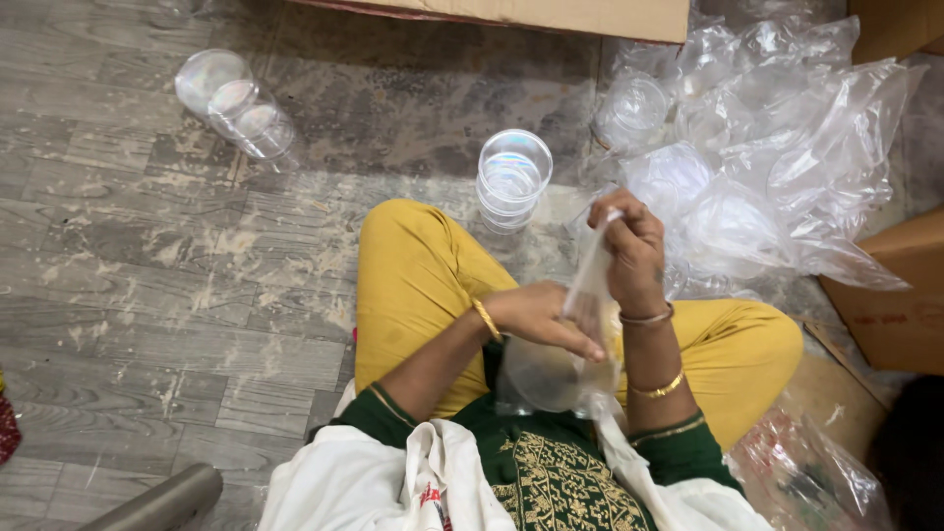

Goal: The person sits on the floor and removes clear plastic cups from plastic bags one at a time, stacking the cups on the floor beside them and setting empty bags aside.

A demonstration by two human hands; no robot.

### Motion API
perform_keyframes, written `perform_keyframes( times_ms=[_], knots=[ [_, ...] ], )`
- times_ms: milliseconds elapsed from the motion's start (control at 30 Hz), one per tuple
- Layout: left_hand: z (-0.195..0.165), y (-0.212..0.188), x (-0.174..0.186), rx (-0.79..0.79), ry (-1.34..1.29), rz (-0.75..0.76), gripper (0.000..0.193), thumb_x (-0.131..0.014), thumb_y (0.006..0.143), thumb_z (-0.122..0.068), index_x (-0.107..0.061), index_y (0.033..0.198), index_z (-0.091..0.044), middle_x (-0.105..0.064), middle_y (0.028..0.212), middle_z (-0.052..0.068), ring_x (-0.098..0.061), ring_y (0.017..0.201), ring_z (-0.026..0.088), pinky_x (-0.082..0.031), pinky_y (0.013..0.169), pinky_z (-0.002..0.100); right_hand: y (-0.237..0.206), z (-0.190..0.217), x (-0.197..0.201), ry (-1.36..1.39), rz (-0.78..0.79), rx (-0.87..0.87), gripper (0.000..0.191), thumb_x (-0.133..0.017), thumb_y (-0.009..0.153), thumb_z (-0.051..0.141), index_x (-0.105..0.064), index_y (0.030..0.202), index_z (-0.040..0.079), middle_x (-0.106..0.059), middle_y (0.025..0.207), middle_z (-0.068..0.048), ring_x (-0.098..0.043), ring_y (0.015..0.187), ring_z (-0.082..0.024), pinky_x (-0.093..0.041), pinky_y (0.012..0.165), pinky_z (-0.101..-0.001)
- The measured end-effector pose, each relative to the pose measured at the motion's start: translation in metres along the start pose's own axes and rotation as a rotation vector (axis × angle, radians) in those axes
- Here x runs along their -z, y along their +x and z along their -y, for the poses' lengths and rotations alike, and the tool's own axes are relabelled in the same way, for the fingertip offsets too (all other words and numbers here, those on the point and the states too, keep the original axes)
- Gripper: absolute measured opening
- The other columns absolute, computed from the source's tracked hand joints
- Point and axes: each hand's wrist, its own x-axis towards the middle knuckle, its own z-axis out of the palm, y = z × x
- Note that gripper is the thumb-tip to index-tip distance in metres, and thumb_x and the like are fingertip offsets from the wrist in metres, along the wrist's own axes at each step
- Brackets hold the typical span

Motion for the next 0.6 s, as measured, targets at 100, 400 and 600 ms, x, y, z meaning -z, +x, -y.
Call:
perform_keyframes(
  times_ms=[100,400,600],
  knots=[
    [0.011,0.009,-0.007,-0.07,-0.139,-0.158,0.031,-0.074,0.092,-0.042,-0.079,0.105,-0.014,-0.079,0.1,0.003,-0.073,0.092,0.013,-0.056,0.084,0.03,-0.007,0.006,0.022,-0.051,-0.121,-0.074,0.008,-0.061,0.106,0.009,-0.062,0.097,0.008,-0.06,0.098,-0.006,-0.051,0.087,-0.014,-0.036,0.072,-0.0246],
    [0.041,0.005,-0.028,-0.259,-0.771,-0.984,0.026,-0.066,0.097,-0.01,-0.062,0.123,-0.006,-0.062,0.121,-0.001,-0.062,0.093,0.007,-0.053,0.079,0.024,0.026,0.081,0.178,0.095,-0.645,0.248,0.016,-0.061,0.106,0.026,-0.058,0.106,0.01,-0.065,0.095,-0.004,-0.061,0.082,-0.017,-0.053,0.07,-0.0306],
    [0.062,0.025,-0.046,-0.157,-0.786,-1.009,0.015,-0.066,0.098,-0.009,-0.068,0.112,-0.003,-0.063,0.089,-0.002,-0.058,0.079,0.006,-0.05,0.073,0.023,0.054,0.043,0.25,0.033,-0.707,0.393,0.019,-0.055,0.114,0.025,-0.057,0.115,0.005,-0.064,0.101,-0.009,-0.062,0.093,-0.019,-0.054,0.087,-0.036]
  ],
)
